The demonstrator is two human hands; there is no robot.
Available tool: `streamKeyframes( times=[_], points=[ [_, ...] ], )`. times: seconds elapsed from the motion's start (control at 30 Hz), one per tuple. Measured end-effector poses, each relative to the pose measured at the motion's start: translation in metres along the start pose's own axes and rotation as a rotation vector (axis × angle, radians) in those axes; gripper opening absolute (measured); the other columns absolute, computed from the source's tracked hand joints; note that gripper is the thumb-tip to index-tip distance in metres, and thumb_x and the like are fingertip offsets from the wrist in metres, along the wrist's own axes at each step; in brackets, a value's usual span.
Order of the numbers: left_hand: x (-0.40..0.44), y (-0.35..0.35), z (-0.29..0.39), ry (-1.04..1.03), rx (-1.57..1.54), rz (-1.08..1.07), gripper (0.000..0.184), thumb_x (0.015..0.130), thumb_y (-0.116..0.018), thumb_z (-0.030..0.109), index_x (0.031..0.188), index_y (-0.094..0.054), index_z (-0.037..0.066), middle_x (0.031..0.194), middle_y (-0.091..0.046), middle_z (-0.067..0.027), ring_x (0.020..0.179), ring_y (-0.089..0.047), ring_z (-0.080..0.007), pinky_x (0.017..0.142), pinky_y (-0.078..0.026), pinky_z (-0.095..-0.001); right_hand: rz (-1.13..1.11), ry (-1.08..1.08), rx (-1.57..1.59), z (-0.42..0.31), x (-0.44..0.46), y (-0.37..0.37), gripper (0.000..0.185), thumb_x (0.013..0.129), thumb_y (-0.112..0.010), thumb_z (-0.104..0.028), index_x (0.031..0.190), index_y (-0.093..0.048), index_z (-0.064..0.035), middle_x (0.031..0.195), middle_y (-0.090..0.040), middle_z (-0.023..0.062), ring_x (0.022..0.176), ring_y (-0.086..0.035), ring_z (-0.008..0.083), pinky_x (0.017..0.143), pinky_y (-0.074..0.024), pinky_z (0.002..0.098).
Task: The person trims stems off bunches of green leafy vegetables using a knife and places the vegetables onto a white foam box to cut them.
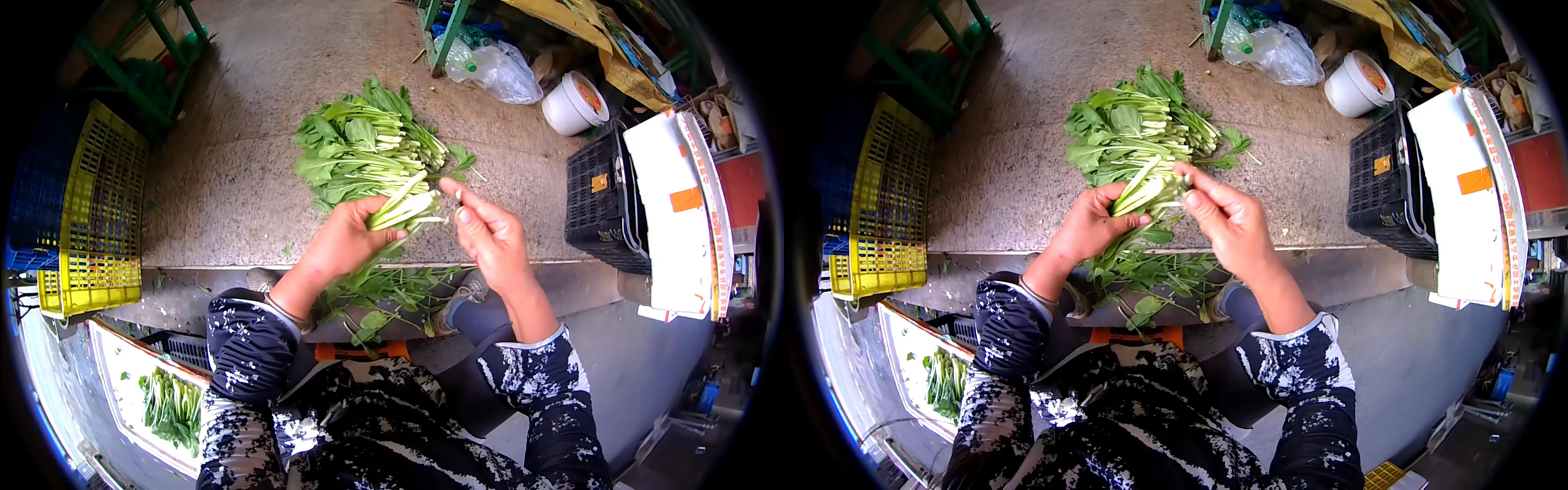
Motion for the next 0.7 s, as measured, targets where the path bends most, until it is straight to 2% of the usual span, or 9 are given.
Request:
streamKeyframes(
  times=[0.1, 0.13, 0.27, 0.33, 0.4, 0.53, 0.7],
  points=[
    [0.002, -0.001, -0.005, -0.111, -0.024, 0.128, 0.028, 0.075, -0.069, 0.005, 0.102, -0.060, 0.002, 0.086, -0.064, 0.0025, 0.076, -0.052, -0.0034, 0.069, -0.045, -0.0203, -0.070, -0.004, 0.069, 0.007, 0.000, -0.011, 0.040, 0.089, -0.055, -0.017, 0.126, -0.048, -0.0058, 0.073, -0.044, -0.0082, 0.060, -0.034, 0.0004, 0.053, -0.0304, 0.0155],
    [-0.001, -0.001, -0.002, -0.066, -0.003, 0.165, 0.028, 0.075, -0.068, 0.007, 0.102, -0.062, 0.004, 0.088, -0.067, -0.0048, 0.079, -0.058, -0.0074, 0.073, -0.047, -0.0239, -0.070, -0.004, 0.068, 0.008, 0.000, -0.012, 0.040, 0.089, -0.055, -0.017, 0.126, -0.048, -0.0058, 0.073, -0.044, -0.0082, 0.060, -0.034, 0.0004, 0.053, -0.0304, 0.0155],
    [-0.001, 0.000, -0.003, -0.115, 0.130, 0.261, 0.029, 0.074, -0.067, 0.005, 0.103, -0.062, 0.007, 0.088, -0.067, -0.0079, 0.079, -0.063, -0.0121, 0.071, -0.048, -0.0255, -0.105, -0.015, 0.091, 0.012, 0.003, -0.017, 0.043, 0.089, -0.055, -0.017, 0.130, -0.043, -0.0075, 0.071, -0.043, -0.0076, 0.058, -0.033, 0.0008, 0.051, -0.0291, 0.0154],
    [-0.003, 0.001, -0.001, -0.191, 0.294, 0.349, 0.032, 0.072, -0.066, 0.002, 0.103, -0.062, 0.009, 0.087, -0.066, -0.0116, 0.075, -0.065, -0.0194, 0.067, -0.049, -0.0277, -0.112, -0.031, 0.133, 0.013, 0.004, -0.018, 0.043, 0.089, -0.055, -0.016, 0.130, -0.043, -0.0078, 0.071, -0.043, -0.0071, 0.057, -0.034, 0.0011, 0.050, -0.0288, 0.0154],
    [-0.004, 0.000, 0.002, -0.195, 0.326, 0.367, 0.033, 0.070, -0.065, 0.001, 0.103, -0.062, 0.009, 0.086, -0.065, -0.0126, 0.075, -0.065, -0.0226, 0.066, -0.049, -0.0289, -0.111, -0.101, 0.325, 0.013, 0.006, -0.019, 0.041, 0.089, -0.054, -0.015, 0.128, -0.044, -0.0070, 0.071, -0.045, -0.0057, 0.055, -0.034, 0.0016, 0.047, -0.0285, 0.0156],
    [-0.005, 0.000, 0.000, -0.236, 0.416, 0.425, 0.037, 0.067, -0.063, -0.001, 0.102, -0.062, 0.009, 0.084, -0.063, -0.0148, 0.072, -0.063, -0.0293, 0.064, -0.050, -0.0323, -0.107, -0.098, 0.341, 0.016, 0.007, -0.022, 0.038, 0.089, -0.054, -0.014, 0.125, -0.046, -0.0054, 0.072, -0.046, -0.0047, 0.054, -0.035, 0.0018, 0.045, -0.0283, 0.0155],
    [-0.007, 0.001, 0.001, -0.265, 0.484, 0.463, 0.039, 0.064, -0.062, -0.001, 0.102, -0.062, 0.010, 0.081, -0.063, -0.0134, 0.071, -0.061, -0.0302, 0.063, -0.049, -0.0351, -0.126, -0.113, 0.360, 0.015, 0.008, -0.025, 0.040, 0.090, -0.053, -0.014, 0.128, -0.044, -0.0046, 0.071, -0.044, -0.0052, 0.054, -0.034, 0.0015, 0.046, -0.0283, 0.0153]
  ],
)
Point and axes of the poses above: each hand's wrist, its own x-axis towards the middle knuckle, its own y-axis out of the back of the hand, z = x × y, the point moved 3 cm from there along x, towards the middle knuckle
